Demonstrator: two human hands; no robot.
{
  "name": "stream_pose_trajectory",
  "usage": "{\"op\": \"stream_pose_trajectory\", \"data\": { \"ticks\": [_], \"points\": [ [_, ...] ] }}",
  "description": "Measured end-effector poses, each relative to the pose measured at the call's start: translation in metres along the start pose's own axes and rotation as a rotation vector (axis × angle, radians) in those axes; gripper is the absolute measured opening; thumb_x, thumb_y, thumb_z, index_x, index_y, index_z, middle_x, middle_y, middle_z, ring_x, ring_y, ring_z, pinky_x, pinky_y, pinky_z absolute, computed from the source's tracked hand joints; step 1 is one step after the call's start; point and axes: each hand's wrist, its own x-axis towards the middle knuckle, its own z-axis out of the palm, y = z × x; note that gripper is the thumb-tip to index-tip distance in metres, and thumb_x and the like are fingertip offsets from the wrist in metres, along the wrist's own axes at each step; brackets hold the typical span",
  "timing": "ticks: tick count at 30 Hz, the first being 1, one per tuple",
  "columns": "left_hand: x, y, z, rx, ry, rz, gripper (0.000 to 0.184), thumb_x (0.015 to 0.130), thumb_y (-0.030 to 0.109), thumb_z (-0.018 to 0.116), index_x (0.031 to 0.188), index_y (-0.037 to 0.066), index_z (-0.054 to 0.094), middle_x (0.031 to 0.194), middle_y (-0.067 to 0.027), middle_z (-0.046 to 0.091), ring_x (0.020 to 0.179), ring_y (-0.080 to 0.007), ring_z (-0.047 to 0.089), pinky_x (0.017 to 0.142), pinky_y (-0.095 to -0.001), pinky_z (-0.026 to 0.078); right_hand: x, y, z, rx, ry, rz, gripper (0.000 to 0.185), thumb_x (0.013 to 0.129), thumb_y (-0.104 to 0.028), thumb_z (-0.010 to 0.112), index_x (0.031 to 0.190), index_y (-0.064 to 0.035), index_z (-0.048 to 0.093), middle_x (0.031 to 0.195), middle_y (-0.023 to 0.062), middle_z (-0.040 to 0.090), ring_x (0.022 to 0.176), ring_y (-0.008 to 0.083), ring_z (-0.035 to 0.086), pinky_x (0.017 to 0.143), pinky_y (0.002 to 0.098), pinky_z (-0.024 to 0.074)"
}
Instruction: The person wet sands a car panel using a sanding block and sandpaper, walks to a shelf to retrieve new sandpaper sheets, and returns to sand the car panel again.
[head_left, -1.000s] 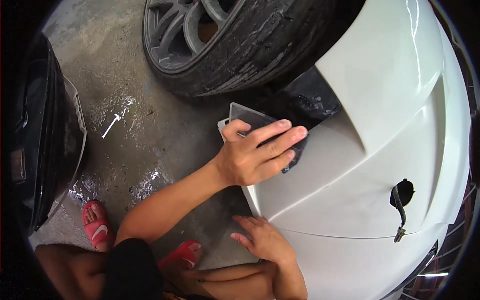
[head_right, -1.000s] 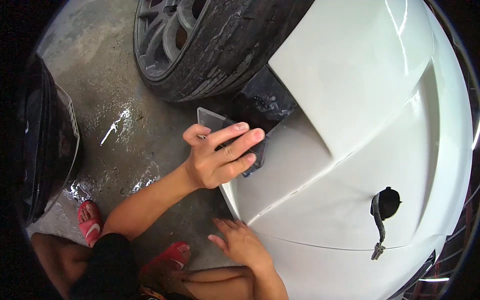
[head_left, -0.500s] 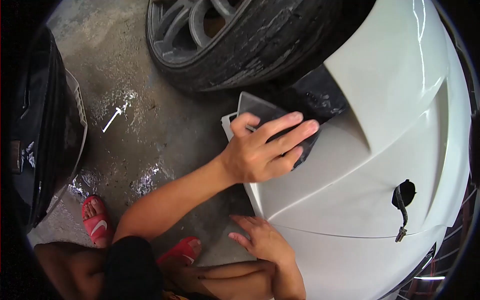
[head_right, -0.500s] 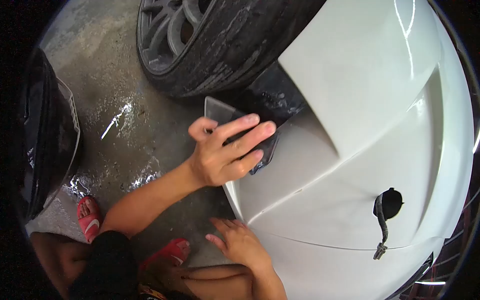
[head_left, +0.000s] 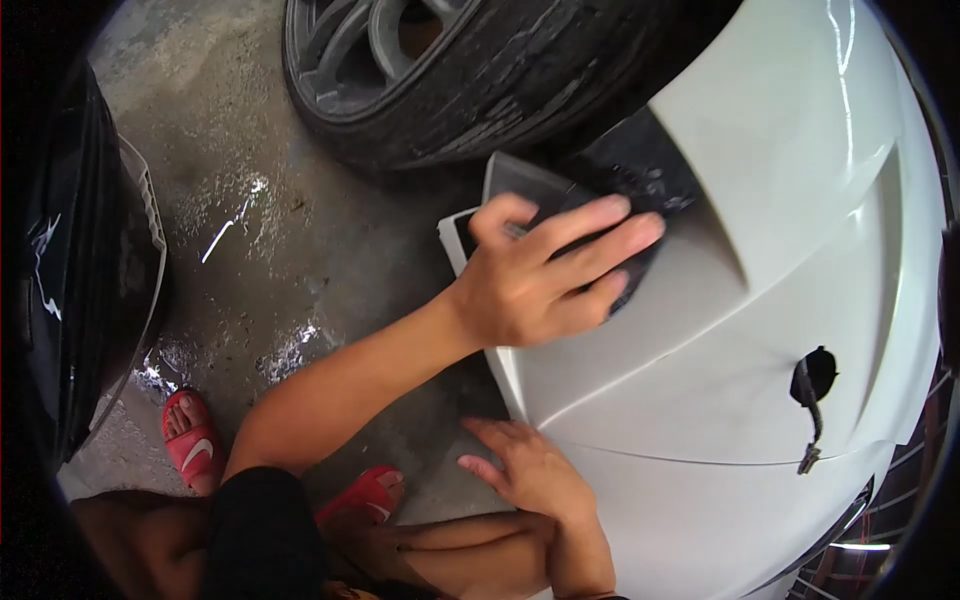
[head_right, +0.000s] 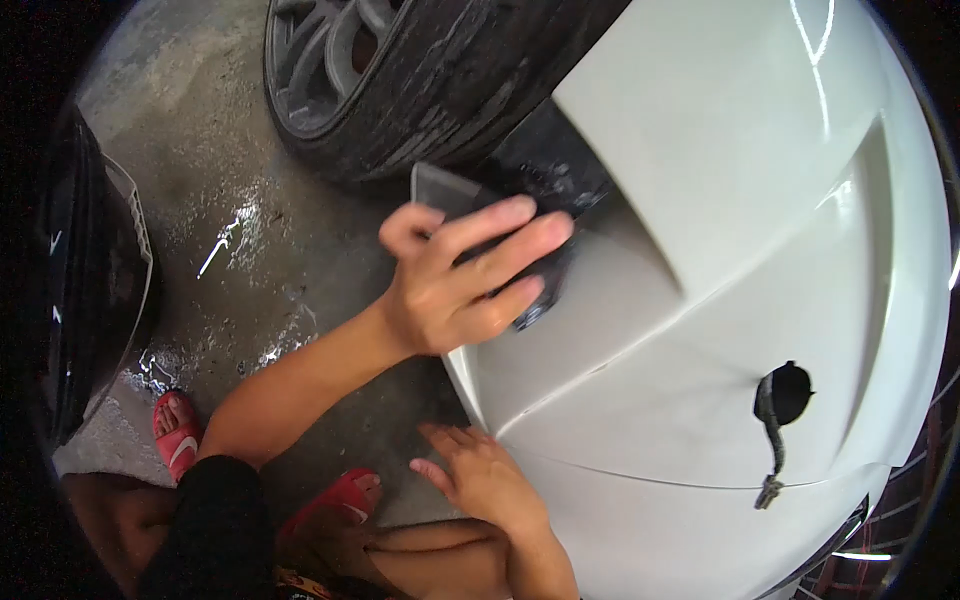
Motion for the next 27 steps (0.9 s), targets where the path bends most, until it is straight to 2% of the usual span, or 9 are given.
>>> {"op": "stream_pose_trajectory", "data": {
  "ticks": [2, 3, 7, 9, 11, 15, 20, 25, 27],
  "points": [
    [-0.005, 0.01, -0.038, -0.03, -0.227, -0.072, 0.023, 0.085, 0.016, 0.073, 0.077, 0.019, 0.052, 0.127, -0.0001, 0.074, 0.12, -0.0154, 0.064, 0.092, -0.0408, 0.029, -0.004, 0.004, 0.004, -0.056, 0.005, -0.025, 0.048, 0.1, -0.04, 0.062, 0.131, -0.0029, 0.063, 0.122, 0.0195, 0.069, 0.111, 0.0407, 0.064, 0.097, 0.05, 0.0502],
    [-0.004, 0.012, -0.037, -0.016, -0.253, -0.055, 0.022, 0.086, 0.016, 0.073, 0.076, 0.02, 0.053, 0.126, 0.0005, 0.074, 0.121, -0.0147, 0.063, 0.093, -0.0404, 0.03, 0.002, 0.007, 0.005, -0.085, 0.013, -0.044, 0.048, 0.101, -0.04, 0.061, 0.131, -0.0029, 0.063, 0.122, 0.0198, 0.07, 0.111, 0.041, 0.064, 0.097, 0.0511, 0.0504],
    [0.013, 0.004, -0.005, -0.083, -0.049, -0.045, 0.025, 0.086, 0.015, 0.072, 0.074, 0.019, 0.051, 0.13, 0.0002, 0.072, 0.121, -0.016, 0.064, 0.091, -0.0415, 0.03, -0.001, 0.0, 0.006, -0.058, 0.016, -0.028, 0.049, 0.1, -0.041, 0.062, 0.132, -0.0035, 0.062, 0.123, 0.0194, 0.069, 0.112, 0.0407, 0.064, 0.098, 0.0501, 0.0503],
    [0.001, 0.003, -0.008, -0.051, -0.051, -0.021, 0.025, 0.085, 0.014, 0.072, 0.073, 0.019, 0.051, 0.13, -0.0004, 0.073, 0.12, -0.0165, 0.064, 0.091, -0.0416, 0.031, 0.006, -0.001, 0.0, 0.019, -0.01, -0.002, 0.051, 0.1, -0.042, 0.062, 0.135, -0.0044, 0.061, 0.123, 0.0191, 0.069, 0.111, 0.0406, 0.064, 0.098, 0.0485, 0.0503],
    [-0.005, 0.008, -0.017, -0.076, -0.069, -0.031, 0.025, 0.085, 0.014, 0.072, 0.073, 0.019, 0.05, 0.129, -0.0002, 0.073, 0.119, -0.0165, 0.064, 0.091, -0.0414, 0.03, 0.005, -0.002, -0.001, -0.095, 0.033, -0.027, 0.051, 0.1, -0.042, 0.062, 0.134, -0.0047, 0.061, 0.122, 0.0186, 0.069, 0.112, 0.0408, 0.064, 0.098, 0.049, 0.0504],
    [0.012, 0.003, 0.002, -0.124, 0.028, -0.064, 0.026, 0.085, 0.015, 0.072, 0.074, 0.018, 0.049, 0.127, -0.0006, 0.074, 0.118, -0.0165, 0.065, 0.09, -0.0407, 0.03, 0.006, -0.006, -0.001, -0.077, 0.026, -0.013, 0.049, 0.101, -0.04, 0.061, 0.132, -0.0028, 0.061, 0.125, 0.0197, 0.068, 0.115, 0.0407, 0.063, 0.101, 0.0512, 0.0484],
    [-0.013, 0.009, -0.021, -0.099, -0.068, -0.068, 0.024, 0.087, 0.016, 0.071, 0.075, 0.018, 0.05, 0.126, -0.0016, 0.074, 0.117, -0.0167, 0.065, 0.09, -0.0404, 0.03, 0.008, -0.004, -0.003, -0.075, 0.018, -0.023, 0.05, 0.101, -0.041, 0.061, 0.134, -0.0034, 0.061, 0.124, 0.0177, 0.069, 0.113, 0.0396, 0.063, 0.102, 0.0483, 0.0477],
    [0.005, 0.005, 0.016, -0.14, 0.112, -0.052, 0.017, 0.087, 0.015, 0.071, 0.08, 0.018, 0.055, 0.132, -0.0036, 0.071, 0.118, -0.0191, 0.065, 0.09, -0.0433, 0.03, 0.004, -0.006, -0.007, -0.035, 0.029, -0.027, 0.049, 0.101, -0.04, 0.062, 0.133, -0.0035, 0.062, 0.122, 0.018, 0.069, 0.112, 0.0392, 0.063, 0.1, 0.0473, 0.0485],
    [-0.009, 0.005, -0.029, -0.13, -0.125, -0.059, 0.012, 0.088, 0.017, 0.069, 0.089, 0.018, 0.057, 0.132, -0.005, 0.071, 0.118, -0.0188, 0.065, 0.091, -0.043, 0.029, 0.008, -0.002, -0.007, 0.008, 0.022, -0.058, 0.048, 0.1, -0.039, 0.063, 0.133, -0.0034, 0.062, 0.121, 0.0185, 0.069, 0.112, 0.0393, 0.063, 0.1, 0.0477, 0.0487]
  ]
}}
